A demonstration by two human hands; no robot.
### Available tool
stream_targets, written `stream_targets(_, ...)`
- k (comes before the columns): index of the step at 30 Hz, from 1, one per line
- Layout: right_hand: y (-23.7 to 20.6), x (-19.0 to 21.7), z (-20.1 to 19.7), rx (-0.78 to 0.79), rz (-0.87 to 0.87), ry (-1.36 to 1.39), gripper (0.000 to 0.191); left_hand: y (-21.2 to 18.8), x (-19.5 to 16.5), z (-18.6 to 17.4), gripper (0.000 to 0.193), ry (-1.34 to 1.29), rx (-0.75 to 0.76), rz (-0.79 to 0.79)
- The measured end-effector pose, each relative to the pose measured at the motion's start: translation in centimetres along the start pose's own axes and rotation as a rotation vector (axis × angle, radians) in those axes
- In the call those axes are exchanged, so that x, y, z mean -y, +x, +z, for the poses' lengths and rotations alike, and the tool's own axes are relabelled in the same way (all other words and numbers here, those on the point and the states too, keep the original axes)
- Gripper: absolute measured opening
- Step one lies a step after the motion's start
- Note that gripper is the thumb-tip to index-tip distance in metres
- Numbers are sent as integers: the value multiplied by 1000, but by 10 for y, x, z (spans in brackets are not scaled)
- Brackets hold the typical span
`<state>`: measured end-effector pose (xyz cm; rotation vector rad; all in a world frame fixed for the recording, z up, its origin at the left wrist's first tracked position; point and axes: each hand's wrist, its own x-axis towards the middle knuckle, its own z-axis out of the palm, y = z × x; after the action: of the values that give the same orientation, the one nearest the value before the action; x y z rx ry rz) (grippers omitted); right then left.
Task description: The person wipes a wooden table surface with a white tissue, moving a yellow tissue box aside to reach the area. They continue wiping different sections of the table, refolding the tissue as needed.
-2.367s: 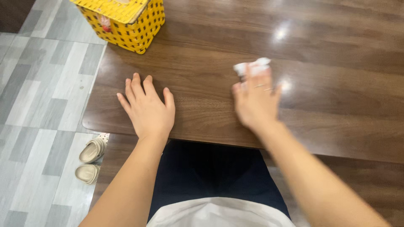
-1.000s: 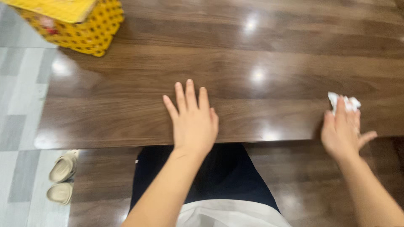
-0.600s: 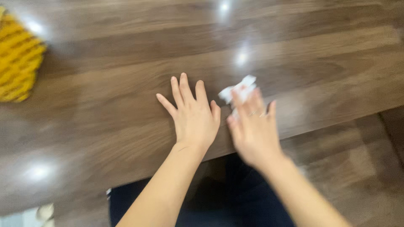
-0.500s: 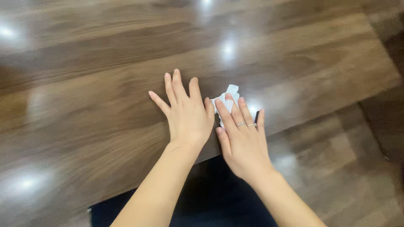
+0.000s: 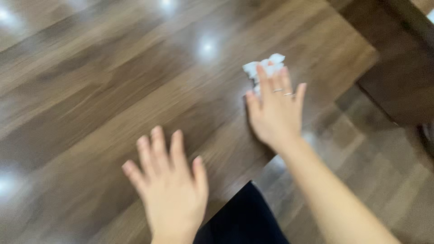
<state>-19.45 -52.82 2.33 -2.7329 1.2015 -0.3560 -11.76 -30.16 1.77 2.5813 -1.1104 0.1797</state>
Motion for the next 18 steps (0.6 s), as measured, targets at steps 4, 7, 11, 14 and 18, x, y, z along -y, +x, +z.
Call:
stream_targets(4,-23,-10,8,-40,11,15,63,-15,10,13,79,77,63,13)
stream_targets(7,-25,-14,4,-33,9,-5,64,-29,12,30,81,41,23,-20)
stream_targets(11,-15,6,-16,-33,16,-17,63,-34,6,32,81,-26,24,-58)
stream_targets(14,-10,20,-23,-77,40,-29,68,-10,2,33,83,-36,-59,-32)
stream_targets(18,-18,8,-9,-101,69,-31,67,13,0,26,81,4,-233,51)
